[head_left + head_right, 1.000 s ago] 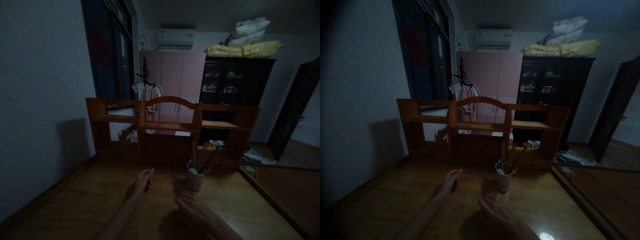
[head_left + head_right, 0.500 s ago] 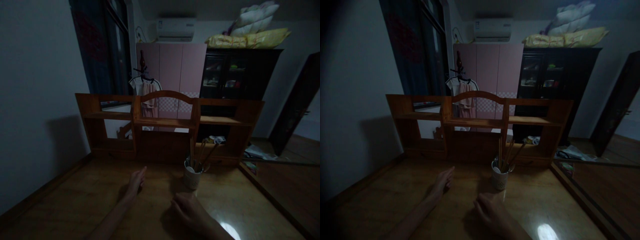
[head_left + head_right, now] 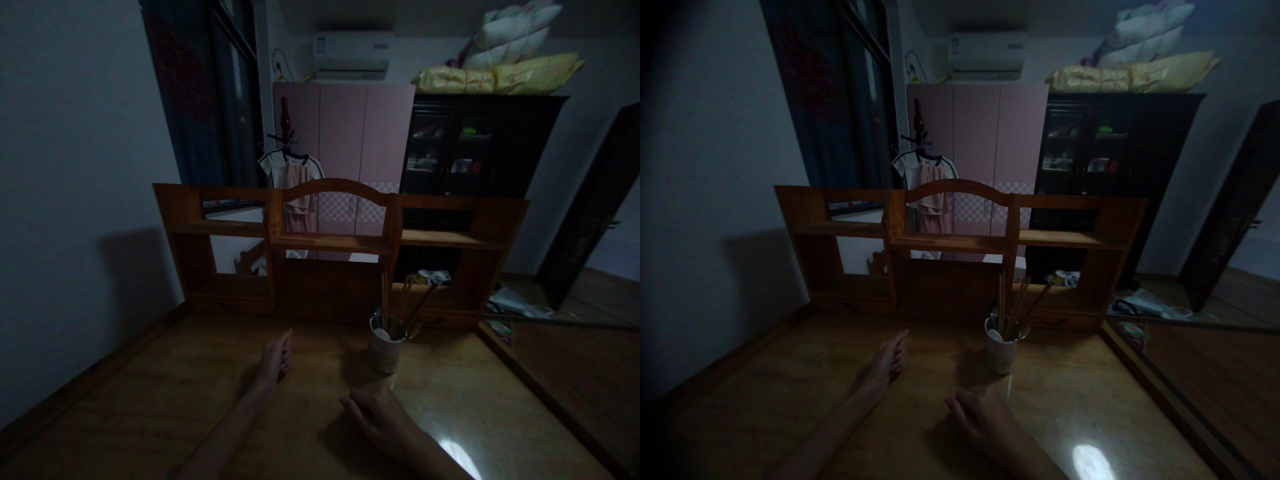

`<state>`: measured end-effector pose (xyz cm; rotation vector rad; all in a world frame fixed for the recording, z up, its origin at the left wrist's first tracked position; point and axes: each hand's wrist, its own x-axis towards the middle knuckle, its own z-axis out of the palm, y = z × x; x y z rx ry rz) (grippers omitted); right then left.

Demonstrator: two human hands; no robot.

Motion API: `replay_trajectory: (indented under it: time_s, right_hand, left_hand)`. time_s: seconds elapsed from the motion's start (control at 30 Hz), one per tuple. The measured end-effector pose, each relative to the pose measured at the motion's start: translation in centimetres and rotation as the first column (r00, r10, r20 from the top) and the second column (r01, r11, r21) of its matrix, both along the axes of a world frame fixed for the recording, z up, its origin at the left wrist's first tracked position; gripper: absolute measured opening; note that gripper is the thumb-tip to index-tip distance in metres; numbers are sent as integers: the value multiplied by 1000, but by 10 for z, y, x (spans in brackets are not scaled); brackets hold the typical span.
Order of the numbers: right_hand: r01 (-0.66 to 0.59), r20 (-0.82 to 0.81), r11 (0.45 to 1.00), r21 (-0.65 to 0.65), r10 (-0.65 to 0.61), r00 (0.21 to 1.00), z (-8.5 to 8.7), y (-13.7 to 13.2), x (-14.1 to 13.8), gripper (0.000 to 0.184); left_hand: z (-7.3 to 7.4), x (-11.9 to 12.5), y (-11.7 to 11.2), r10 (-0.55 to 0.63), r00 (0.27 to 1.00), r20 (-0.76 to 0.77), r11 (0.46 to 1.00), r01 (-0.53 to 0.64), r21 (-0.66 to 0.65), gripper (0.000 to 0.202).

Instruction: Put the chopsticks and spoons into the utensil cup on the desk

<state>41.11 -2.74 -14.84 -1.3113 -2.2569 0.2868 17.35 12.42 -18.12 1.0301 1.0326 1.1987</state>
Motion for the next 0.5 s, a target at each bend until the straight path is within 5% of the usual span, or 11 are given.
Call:
replay_trajectory:
  time_s: [0.5]
  right_hand:
    - [-11, 11, 1000, -19, 11, 1000, 1, -2, 0, 43]
  left_hand:
    - [0, 0, -3, 32, 999, -32, 999, -33, -26, 48]
